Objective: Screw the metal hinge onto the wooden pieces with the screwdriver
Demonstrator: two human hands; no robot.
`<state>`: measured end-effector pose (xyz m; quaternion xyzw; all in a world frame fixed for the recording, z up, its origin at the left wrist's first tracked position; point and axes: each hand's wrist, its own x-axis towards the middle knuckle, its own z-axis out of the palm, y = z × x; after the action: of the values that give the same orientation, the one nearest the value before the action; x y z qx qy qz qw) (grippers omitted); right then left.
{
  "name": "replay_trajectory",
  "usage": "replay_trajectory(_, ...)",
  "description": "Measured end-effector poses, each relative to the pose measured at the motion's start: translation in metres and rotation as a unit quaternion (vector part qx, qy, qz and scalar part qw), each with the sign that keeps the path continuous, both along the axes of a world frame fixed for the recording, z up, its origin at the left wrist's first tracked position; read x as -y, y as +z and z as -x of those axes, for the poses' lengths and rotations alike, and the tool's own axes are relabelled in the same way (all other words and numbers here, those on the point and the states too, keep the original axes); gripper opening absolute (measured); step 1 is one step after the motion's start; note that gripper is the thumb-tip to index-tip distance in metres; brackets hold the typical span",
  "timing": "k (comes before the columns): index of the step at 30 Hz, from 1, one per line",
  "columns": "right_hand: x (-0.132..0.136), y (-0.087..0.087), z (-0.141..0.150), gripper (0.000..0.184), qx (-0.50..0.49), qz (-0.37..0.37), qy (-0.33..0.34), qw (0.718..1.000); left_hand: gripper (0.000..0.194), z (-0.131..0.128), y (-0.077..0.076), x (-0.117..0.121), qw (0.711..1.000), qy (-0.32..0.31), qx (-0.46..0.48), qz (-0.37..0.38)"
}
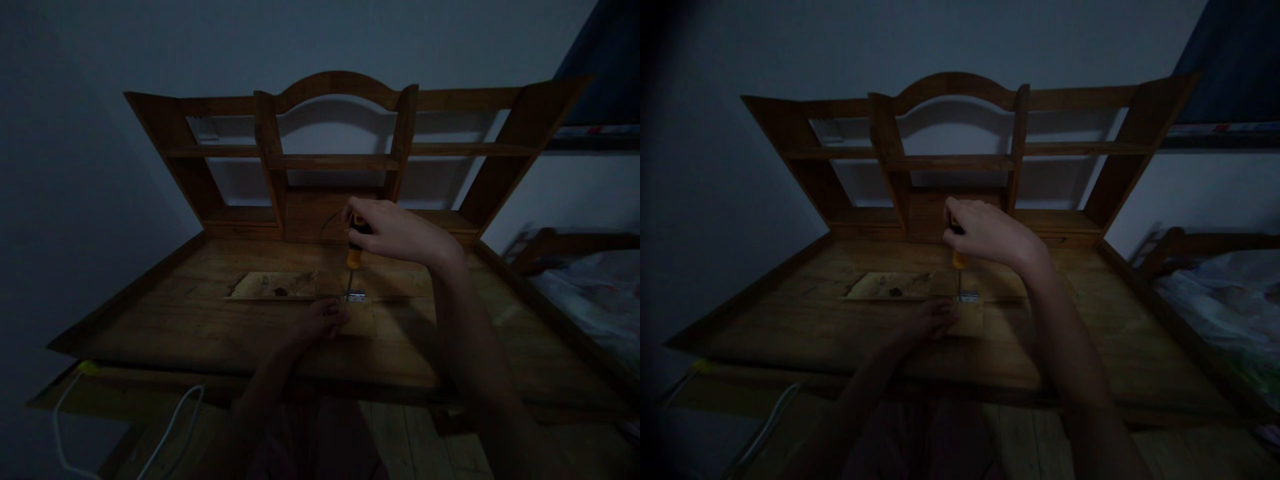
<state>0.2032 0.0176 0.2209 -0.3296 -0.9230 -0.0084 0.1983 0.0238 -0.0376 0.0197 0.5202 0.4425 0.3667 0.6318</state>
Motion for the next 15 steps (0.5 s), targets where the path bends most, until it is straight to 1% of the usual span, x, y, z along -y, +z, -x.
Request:
replay_trajectory(4, -0.0022, -0.0035, 0.0007, 0.033, 0.004, -0.029, -0.056, 0.998, 0.044, -0.0005, -0.0024, 0.0, 1.0, 0.015, 0.018, 0.012)
replay_trajectory(6, -0.0034, -0.0034, 0.0008, 0.034, -0.001, -0.014, -0.046, 0.999, 0.045, -0.0007, -0.003, -0.0003, 1.0, 0.019, 0.016, 0.018)
replay_trajectory(9, -0.0032, -0.0016, 0.001, 0.027, -0.012, 0.013, -0.001, 1.0, 0.044, -0.0006, -0.0028, -0.0008, 1.0, 0.018, 0.003, 0.015)
replay_trajectory(11, -0.0017, -0.0014, 0.0014, 0.026, -0.011, 0.016, 0.012, 1.0, 0.045, -0.0005, -0.0025, -0.0013, 1.0, 0.015, 0.003, 0.013)
replay_trajectory(13, 0.0001, -0.0022, 0.0019, 0.026, -0.009, 0.009, -0.004, 1.0, 0.046, -0.0004, -0.0024, -0.0016, 1.0, 0.009, 0.01, 0.017)
replay_trajectory(15, 0.0014, -0.0031, 0.0022, 0.033, -0.002, -0.004, -0.039, 0.999, 0.046, -0.0003, -0.0025, -0.0017, 1.0, 0.005, 0.015, 0.018)
